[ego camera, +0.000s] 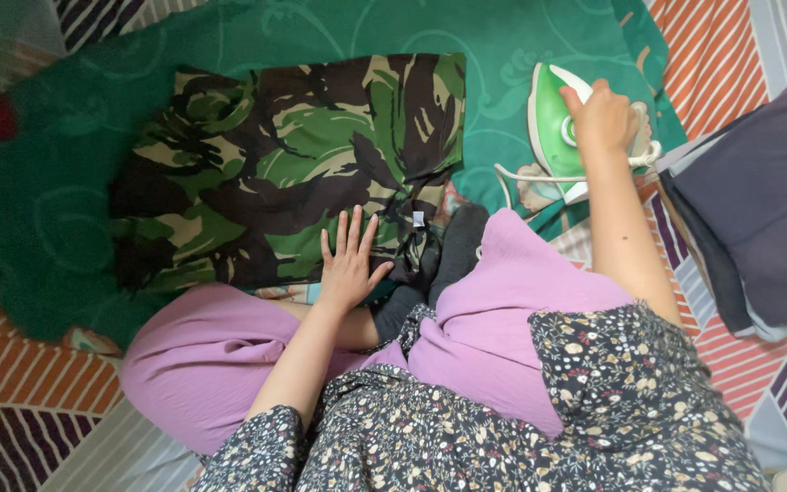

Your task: The person irons a camouflage-patterned shirt on a bed using a green and white iron. They smooth the fabric, move the iron across different sections, and flip the shirt to iron both sides.

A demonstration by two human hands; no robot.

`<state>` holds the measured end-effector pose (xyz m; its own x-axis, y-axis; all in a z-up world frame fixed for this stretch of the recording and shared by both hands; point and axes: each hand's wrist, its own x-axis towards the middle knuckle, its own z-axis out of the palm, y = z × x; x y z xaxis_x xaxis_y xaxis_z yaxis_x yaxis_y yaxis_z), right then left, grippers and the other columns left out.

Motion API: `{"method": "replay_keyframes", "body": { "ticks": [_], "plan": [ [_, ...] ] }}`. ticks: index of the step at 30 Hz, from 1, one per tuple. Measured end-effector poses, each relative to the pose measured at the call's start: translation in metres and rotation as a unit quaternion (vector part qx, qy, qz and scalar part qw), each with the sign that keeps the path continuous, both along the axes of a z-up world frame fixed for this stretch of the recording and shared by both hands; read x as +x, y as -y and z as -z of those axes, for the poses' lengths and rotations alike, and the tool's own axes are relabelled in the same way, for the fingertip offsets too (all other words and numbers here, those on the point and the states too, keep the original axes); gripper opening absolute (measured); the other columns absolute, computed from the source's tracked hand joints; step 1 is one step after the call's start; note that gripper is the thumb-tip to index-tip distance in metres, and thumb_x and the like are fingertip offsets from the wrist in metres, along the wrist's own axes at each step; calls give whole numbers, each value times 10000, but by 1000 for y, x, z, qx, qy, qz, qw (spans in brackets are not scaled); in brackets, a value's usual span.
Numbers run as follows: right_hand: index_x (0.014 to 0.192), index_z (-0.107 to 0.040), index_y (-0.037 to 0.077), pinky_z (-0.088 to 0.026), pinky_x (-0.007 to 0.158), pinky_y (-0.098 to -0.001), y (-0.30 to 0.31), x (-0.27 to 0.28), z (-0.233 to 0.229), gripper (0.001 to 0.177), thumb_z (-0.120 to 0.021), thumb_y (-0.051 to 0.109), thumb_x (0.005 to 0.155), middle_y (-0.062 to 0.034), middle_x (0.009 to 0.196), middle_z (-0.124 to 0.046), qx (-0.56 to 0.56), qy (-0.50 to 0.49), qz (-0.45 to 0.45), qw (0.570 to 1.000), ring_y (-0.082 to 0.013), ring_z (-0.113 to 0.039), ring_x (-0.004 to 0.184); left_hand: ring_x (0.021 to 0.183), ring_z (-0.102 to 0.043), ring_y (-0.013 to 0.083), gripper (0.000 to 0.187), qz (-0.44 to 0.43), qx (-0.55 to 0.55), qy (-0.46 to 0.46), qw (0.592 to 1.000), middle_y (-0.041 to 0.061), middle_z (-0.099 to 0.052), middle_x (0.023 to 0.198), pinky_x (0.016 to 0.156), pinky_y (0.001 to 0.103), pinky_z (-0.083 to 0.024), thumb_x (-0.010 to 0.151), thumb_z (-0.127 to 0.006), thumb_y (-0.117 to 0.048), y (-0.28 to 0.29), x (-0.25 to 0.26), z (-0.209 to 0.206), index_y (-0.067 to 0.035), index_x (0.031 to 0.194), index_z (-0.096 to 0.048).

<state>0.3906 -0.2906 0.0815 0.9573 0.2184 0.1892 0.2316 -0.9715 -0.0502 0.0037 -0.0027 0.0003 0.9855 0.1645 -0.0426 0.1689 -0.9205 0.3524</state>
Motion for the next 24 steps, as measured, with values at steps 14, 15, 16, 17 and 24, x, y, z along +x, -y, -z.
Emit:
{"method": "replay_keyframes", "body": {
  "ticks": [14,15,16,17,24],
  "plan": [
    [1471,-360,37,-532,1031,-423,26,9,82,448,-524,338,1182,-208,1277,-693,492,83,-11,867,-321,-706,1198,1588,-71,323,966,-5,4,-15,1000,99,-101,1727,1215,625,-62,874,-637,-628,1,4,-7,-209,1646,-235],
    [1473,-353,51,-531,1052,-409,27,6,90,444,-493,350,1175,-198,1272,-710,489,68,-1,870,-313,-714,1213,1588,-72,324,965,-4,7,-12,1000,100,-101,1726,1215,626,-62,874,-637,-628,1,5,-8,-209,1645,-237],
    [1480,-343,40,-525,1047,-420,28,6,95,457,-502,345,1180,-214,1293,-682,471,72,-7,879,-331,-697,1222,1588,-72,325,964,-4,9,-10,1000,100,-101,1725,1216,626,-62,874,-637,-628,1,5,-8,-208,1644,-238],
    [1488,-333,30,-519,1042,-431,29,6,97,470,-512,341,1185,-229,1314,-654,454,76,-14,888,-348,-679,1231,1587,-73,326,963,-4,11,-8,1000,100,-102,1723,1216,627,-62,874,-637,-627,2,6,-9,-207,1644,-240],
    [1457,-335,-44,-353,1110,-512,2,3,82,538,-637,165,1063,-239,1369,-466,393,197,16,898,-391,-480,1281,1590,-72,326,968,-5,6,-1,1000,100,-100,1728,1215,632,-57,873,-652,-612,2,8,-16,-206,1648,-237]
  ]
}}
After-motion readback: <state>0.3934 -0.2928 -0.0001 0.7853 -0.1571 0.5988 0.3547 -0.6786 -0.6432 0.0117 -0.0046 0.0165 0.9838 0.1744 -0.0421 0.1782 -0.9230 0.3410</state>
